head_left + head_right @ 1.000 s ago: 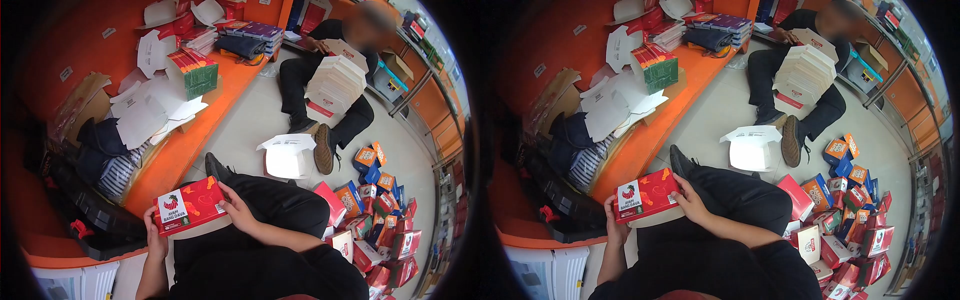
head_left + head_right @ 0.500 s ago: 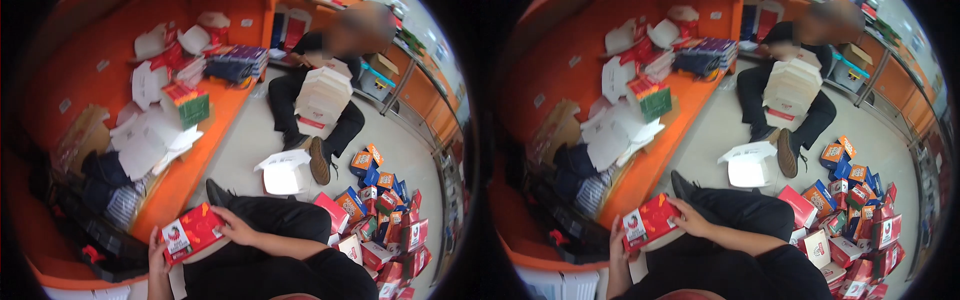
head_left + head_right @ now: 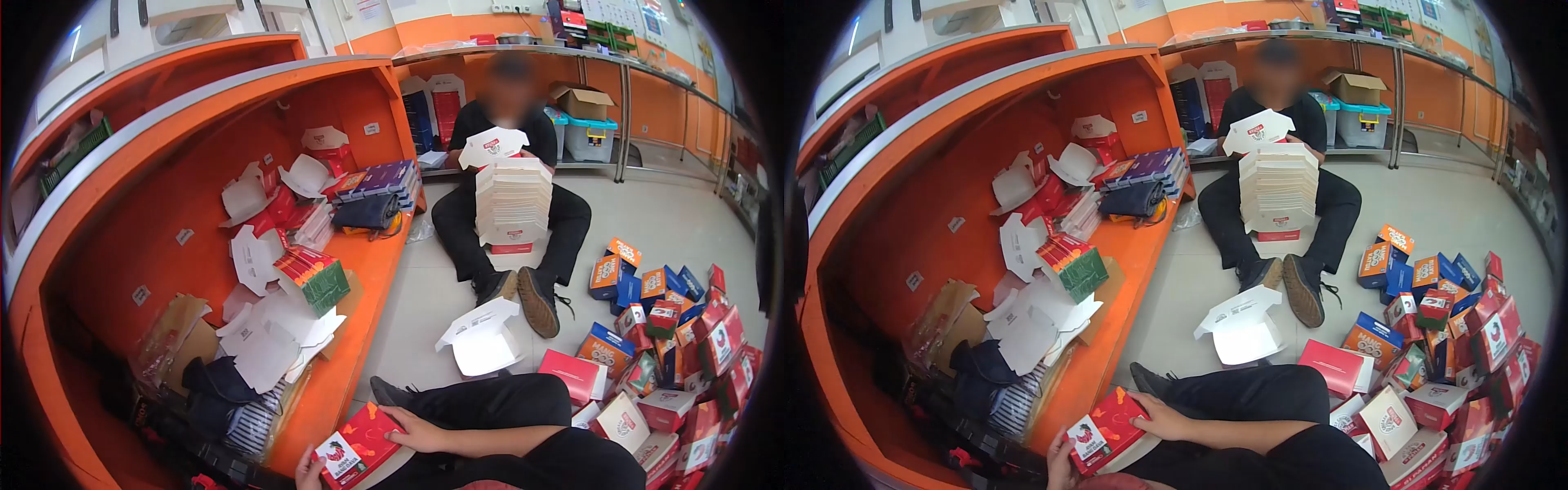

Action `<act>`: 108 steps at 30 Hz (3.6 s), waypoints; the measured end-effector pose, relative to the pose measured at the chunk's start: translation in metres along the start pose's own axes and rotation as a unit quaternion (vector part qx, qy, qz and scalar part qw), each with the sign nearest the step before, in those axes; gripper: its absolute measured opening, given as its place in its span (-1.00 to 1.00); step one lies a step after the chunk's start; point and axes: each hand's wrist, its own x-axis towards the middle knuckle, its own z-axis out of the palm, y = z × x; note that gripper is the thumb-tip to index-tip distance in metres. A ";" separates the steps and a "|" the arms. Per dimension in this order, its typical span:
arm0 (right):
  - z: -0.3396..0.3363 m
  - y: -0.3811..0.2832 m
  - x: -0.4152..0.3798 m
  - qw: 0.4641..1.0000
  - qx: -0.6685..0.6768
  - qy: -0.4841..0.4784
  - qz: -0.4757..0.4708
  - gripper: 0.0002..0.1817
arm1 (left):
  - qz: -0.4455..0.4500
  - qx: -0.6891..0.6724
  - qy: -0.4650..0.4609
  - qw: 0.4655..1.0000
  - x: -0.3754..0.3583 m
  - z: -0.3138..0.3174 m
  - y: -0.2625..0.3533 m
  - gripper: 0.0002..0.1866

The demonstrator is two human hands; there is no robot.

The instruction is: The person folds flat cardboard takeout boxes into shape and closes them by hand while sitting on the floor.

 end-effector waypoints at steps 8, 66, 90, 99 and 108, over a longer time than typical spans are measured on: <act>-0.013 0.015 -0.005 0.995 0.092 0.014 0.022 -0.32 | 0.024 0.027 0.061 0.997 0.019 0.000 -0.002 -0.48; -0.005 0.056 -0.010 0.971 0.187 0.146 0.016 -0.52 | 0.094 0.265 0.079 0.956 0.016 0.028 -0.045 -0.09; -0.024 0.060 0.002 0.898 0.427 -0.039 0.100 -0.45 | 0.197 0.386 -0.005 0.901 0.028 -0.030 -0.081 0.13; -0.031 0.044 -0.002 0.906 0.400 -0.076 0.113 -0.33 | 0.188 0.372 -0.007 0.909 0.006 0.015 -0.039 0.13; -0.040 0.038 0.001 0.844 0.512 -0.043 0.152 -0.29 | 0.165 0.222 -0.067 0.959 0.011 0.031 -0.027 0.06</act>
